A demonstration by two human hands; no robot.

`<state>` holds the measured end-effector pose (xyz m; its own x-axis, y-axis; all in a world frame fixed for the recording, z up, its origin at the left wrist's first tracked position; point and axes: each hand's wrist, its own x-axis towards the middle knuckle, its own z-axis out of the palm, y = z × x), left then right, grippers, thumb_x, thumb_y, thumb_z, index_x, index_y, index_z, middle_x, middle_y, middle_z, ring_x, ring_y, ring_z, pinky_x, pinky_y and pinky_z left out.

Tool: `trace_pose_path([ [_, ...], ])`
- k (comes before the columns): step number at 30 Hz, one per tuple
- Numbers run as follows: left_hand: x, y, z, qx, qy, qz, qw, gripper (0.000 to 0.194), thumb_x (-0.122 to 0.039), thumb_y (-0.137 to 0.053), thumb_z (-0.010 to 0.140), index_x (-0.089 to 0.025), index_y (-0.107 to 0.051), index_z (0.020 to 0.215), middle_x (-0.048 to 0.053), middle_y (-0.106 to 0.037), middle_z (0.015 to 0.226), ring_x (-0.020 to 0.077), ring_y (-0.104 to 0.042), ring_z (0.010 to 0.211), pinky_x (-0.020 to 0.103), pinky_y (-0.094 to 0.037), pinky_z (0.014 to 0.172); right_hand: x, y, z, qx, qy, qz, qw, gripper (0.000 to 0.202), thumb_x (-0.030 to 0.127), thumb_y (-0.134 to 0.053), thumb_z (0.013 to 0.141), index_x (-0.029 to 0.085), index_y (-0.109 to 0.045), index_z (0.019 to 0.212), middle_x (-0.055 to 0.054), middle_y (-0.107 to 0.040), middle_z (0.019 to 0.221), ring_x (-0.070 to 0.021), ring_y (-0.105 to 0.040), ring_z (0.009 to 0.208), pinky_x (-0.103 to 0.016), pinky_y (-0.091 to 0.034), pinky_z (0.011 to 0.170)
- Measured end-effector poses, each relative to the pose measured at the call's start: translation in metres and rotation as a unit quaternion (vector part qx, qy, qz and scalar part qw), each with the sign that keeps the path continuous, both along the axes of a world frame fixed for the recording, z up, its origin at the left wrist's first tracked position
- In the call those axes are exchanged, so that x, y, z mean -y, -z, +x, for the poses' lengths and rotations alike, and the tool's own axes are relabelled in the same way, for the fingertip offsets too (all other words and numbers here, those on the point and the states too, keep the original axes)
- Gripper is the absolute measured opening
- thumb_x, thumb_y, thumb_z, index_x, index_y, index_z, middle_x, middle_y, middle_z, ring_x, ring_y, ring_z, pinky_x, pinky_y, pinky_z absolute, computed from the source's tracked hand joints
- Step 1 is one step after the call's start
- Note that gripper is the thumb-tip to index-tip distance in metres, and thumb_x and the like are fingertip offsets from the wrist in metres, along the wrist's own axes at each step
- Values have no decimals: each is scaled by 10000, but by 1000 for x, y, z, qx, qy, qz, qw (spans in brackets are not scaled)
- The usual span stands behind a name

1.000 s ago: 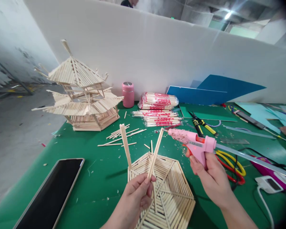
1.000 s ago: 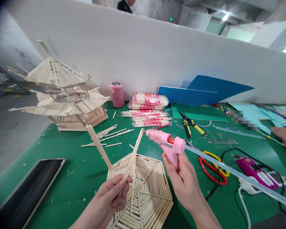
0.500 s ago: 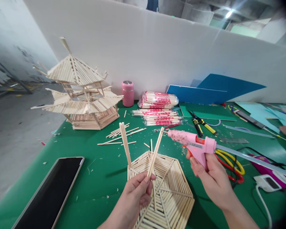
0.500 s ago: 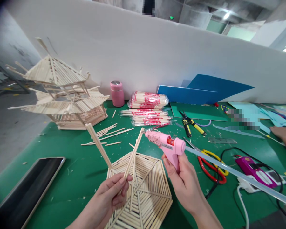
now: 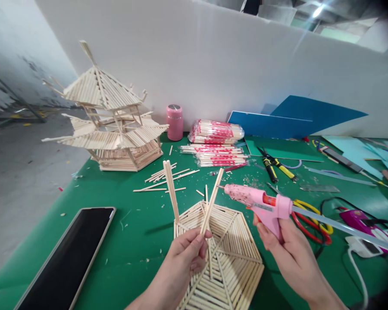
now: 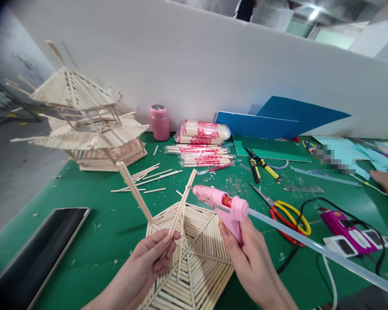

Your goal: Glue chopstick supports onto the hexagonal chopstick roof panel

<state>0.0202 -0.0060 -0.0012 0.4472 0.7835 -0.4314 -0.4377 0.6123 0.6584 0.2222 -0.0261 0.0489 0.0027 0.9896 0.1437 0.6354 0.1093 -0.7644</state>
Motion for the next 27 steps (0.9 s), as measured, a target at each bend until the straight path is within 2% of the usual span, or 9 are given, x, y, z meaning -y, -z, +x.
trace_pose_path([
  [5, 0, -2, 0, -1, -4, -6, 1000, 152, -245, -527, 794, -120, -610, 818, -36, -385, 581, 28, -208, 451, 187, -121, 431, 7, 6, 2, 8, 1, -3, 1000, 256, 300, -408, 849, 238, -421, 1096, -21, -539, 829, -133, -538, 669, -221, -462, 607],
  [10, 0, -1, 0, -2, -7, -6, 1000, 159, -255, -531, 793, -122, -611, 827, -34, -386, 592, 30, -209, 458, 183, -126, 434, 14, 12, 5, 30, -5, -11, 999, 264, 299, -421, 843, 247, -419, 1101, -23, -550, 843, -142, -540, 687, -233, -465, 630],
  [21, 0, -2, 0, 0, 0, -1, 1000, 163, -248, -509, 807, -121, -610, 827, -33, -390, 585, 30, -203, 454, 191, -113, 432, -3, -8, 2, 12, 13, 14, 1000, 145, 293, -419, 843, 206, -457, 953, 18, -465, 643, -117, -426, 529, -213, -399, 482],
  [27, 0, 0, 0, 2, 3, -13, 1000, 151, -234, -525, 797, -116, -615, 823, -34, -394, 580, 25, -207, 448, 189, -116, 433, -14, -4, 5, 21, 44, 46, 998, 171, 305, -425, 838, 193, -471, 958, 13, -487, 660, -121, -460, 548, -222, -403, 502],
])
